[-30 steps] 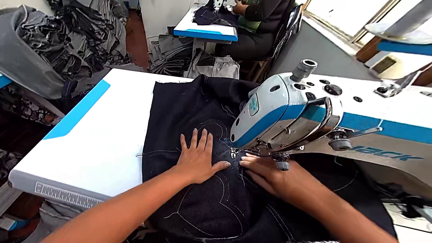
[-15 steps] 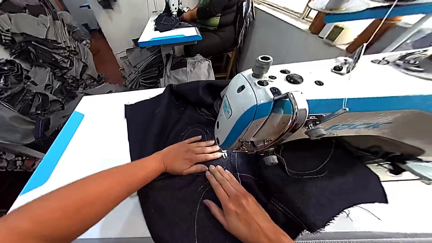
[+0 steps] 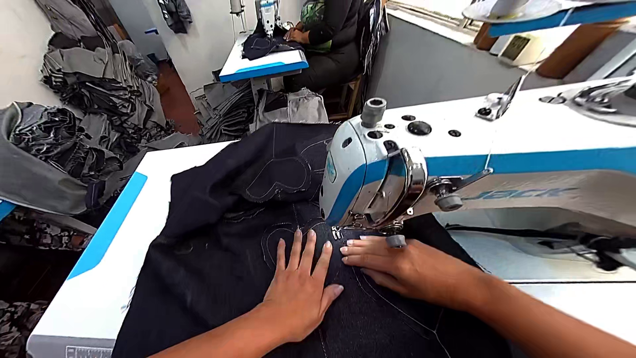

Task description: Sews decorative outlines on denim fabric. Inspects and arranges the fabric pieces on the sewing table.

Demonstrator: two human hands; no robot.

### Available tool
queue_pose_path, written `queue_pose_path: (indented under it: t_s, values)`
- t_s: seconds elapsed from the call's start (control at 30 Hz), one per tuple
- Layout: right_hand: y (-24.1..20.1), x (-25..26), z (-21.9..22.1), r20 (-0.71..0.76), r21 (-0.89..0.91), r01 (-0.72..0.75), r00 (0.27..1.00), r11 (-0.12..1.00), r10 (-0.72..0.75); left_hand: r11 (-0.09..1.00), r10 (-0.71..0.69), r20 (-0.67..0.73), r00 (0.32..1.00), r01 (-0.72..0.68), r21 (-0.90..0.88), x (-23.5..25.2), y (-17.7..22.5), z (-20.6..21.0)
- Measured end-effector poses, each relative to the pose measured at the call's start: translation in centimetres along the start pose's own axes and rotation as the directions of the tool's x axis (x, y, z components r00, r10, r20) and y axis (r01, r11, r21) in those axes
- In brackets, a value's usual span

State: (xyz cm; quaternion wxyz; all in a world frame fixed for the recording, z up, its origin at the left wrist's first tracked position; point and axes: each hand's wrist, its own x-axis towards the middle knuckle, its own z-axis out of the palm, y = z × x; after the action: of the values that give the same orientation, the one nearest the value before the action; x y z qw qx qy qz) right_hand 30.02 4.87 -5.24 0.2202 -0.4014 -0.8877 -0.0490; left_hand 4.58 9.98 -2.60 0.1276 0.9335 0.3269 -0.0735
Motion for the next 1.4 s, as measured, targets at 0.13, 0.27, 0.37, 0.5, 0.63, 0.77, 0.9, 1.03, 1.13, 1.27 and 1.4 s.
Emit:
queue_pose_path:
  t_s: [0.13,0.27,0.37,0.5,0.63,0.77,0.9,1.03,1.13,1.27,1.4]
  values:
    - [-9.0,1.5,1.1,-0.095,0.037,-0.391,0.915,0.92,0.393,0.958,0.287,-0.17,0.943,-0.282,0.056,1.1,-4.2,-0.6]
    - [-14.4,2.4,5.1,-0.201,0.005,-0.544,0.822,0.839,0.534,0.814,0.581,-0.184,0.793,-0.562,0.149,2.5,-7.8,0.6]
    - [-13.9,1.4,5.3,-0.225,0.001,-0.515,0.835,0.857,0.502,0.845,0.534,-0.19,0.824,-0.514,0.144,1.9,-6.9,0.9]
    - [-10.6,0.0,3.9,-0.228,0.11,-0.472,0.845,0.875,0.484,0.952,0.306,-0.219,0.926,-0.303,0.049,1.6,-4.0,1.5]
    - [-8.8,-0.4,2.6,-0.216,0.106,-0.501,0.832,0.859,0.511,0.994,0.105,-0.215,0.971,-0.11,-0.012,2.2,-1.7,1.4]
    - [-8.3,-0.5,2.7,-0.223,0.057,-0.504,0.835,0.862,0.503,0.999,0.044,-0.196,0.98,-0.049,-0.018,3.0,-1.5,0.6]
    - [-8.0,-0.6,2.9,-0.223,0.031,-0.481,0.851,0.876,0.475,0.998,0.062,-0.182,0.981,-0.066,-0.016,3.2,-1.8,0.2]
    - [-7.8,-0.7,2.8,-0.205,0.015,-0.459,0.868,0.888,0.452,0.997,0.065,-0.208,0.976,-0.073,-0.03,3.1,-1.9,0.3]
    - [-6.8,-0.4,3.0,-0.217,-0.002,-0.455,0.869,0.89,0.444,0.997,0.053,-0.239,0.97,-0.063,-0.037,3.8,-2.0,0.2]
    - [-4.3,0.2,3.3,-0.232,0.0,-0.438,0.874,0.899,0.426,0.997,0.023,-0.225,0.974,-0.039,-0.068,5.6,-2.8,-0.6]
    - [-3.2,0.7,3.4,-0.247,0.01,-0.432,0.873,0.902,0.421,0.997,0.003,-0.21,0.978,-0.018,-0.071,6.5,-3.2,-1.1]
